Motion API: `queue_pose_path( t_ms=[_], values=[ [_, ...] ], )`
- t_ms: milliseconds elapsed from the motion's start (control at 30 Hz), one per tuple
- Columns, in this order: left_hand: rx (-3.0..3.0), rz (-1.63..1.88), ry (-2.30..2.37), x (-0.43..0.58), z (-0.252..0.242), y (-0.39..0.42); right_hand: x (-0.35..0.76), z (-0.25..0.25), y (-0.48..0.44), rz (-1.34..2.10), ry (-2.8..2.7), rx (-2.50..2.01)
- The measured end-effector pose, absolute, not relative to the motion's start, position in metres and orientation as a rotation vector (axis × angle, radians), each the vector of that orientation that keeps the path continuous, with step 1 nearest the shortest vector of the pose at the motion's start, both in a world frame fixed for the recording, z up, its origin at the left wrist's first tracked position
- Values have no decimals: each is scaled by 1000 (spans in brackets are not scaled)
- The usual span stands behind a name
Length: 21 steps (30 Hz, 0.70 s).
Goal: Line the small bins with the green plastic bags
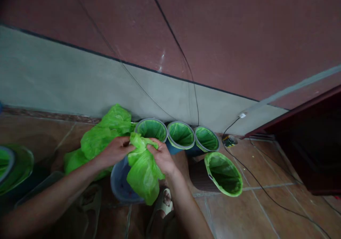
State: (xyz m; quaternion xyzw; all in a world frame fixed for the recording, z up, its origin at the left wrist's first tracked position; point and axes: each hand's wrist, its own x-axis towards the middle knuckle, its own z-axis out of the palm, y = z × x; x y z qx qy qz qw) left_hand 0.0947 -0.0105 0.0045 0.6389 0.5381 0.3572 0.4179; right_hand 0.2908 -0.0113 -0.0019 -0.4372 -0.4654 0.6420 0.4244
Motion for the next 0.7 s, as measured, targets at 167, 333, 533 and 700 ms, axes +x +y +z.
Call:
queue_pose_path(
  t_ms=[167, 333, 533, 700],
  values=[
    [1467, 916, 1458, 73, -15, -1, 344, -36, -14, 1054, -1471, -1382],
    [1488, 887, 1585, 59, -19, -5, 391, -53, -11, 525, -1622, -1721],
    [1496, 953, 1622, 50, -19, 3, 413, -54, 4, 366, -1512, -1964],
    [1534, 1048, 1611, 54, -18, 6, 371, -47, -2, 568, -1580, -1439]
  ],
)
